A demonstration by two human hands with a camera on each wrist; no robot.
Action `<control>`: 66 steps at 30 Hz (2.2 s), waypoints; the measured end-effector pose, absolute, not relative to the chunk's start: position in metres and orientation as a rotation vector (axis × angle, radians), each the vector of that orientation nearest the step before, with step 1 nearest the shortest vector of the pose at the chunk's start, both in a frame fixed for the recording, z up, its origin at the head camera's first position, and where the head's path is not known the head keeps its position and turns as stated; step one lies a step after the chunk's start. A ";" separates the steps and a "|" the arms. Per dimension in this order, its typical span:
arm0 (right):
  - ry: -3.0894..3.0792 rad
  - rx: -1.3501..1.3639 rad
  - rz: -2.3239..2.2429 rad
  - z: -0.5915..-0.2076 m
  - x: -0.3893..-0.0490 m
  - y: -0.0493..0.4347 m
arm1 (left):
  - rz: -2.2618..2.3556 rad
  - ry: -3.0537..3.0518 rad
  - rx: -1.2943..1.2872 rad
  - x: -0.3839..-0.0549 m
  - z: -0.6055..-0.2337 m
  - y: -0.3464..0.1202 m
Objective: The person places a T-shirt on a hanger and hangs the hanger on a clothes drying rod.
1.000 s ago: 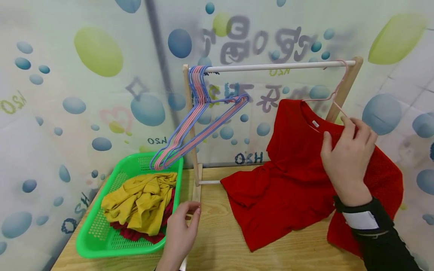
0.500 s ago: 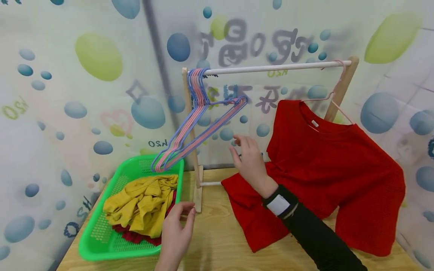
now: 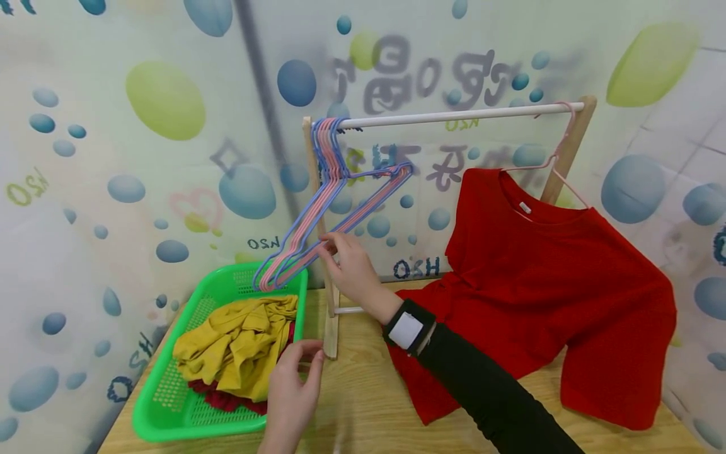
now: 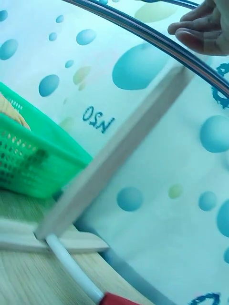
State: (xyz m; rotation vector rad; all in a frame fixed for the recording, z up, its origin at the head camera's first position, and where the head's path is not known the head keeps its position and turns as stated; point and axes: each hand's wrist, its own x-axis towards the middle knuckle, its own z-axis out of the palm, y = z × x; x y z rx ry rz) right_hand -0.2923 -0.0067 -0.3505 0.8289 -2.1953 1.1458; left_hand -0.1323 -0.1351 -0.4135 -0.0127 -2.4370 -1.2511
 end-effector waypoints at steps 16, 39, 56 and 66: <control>-2.223 0.592 2.023 -0.305 -0.296 -0.026 | -1.262 -2.422 -0.039 -0.131 -0.414 -0.134; -2.199 0.430 2.333 -0.288 -0.288 0.000 | -1.248 -2.386 -0.051 -0.132 -0.416 -0.134; -1.842 0.428 2.610 -0.270 -0.284 0.007 | -1.233 -2.376 -0.067 -0.131 -0.416 -0.134; -1.794 0.470 2.631 -0.259 -0.270 0.019 | -1.255 -2.424 -0.018 -0.133 -0.416 -0.133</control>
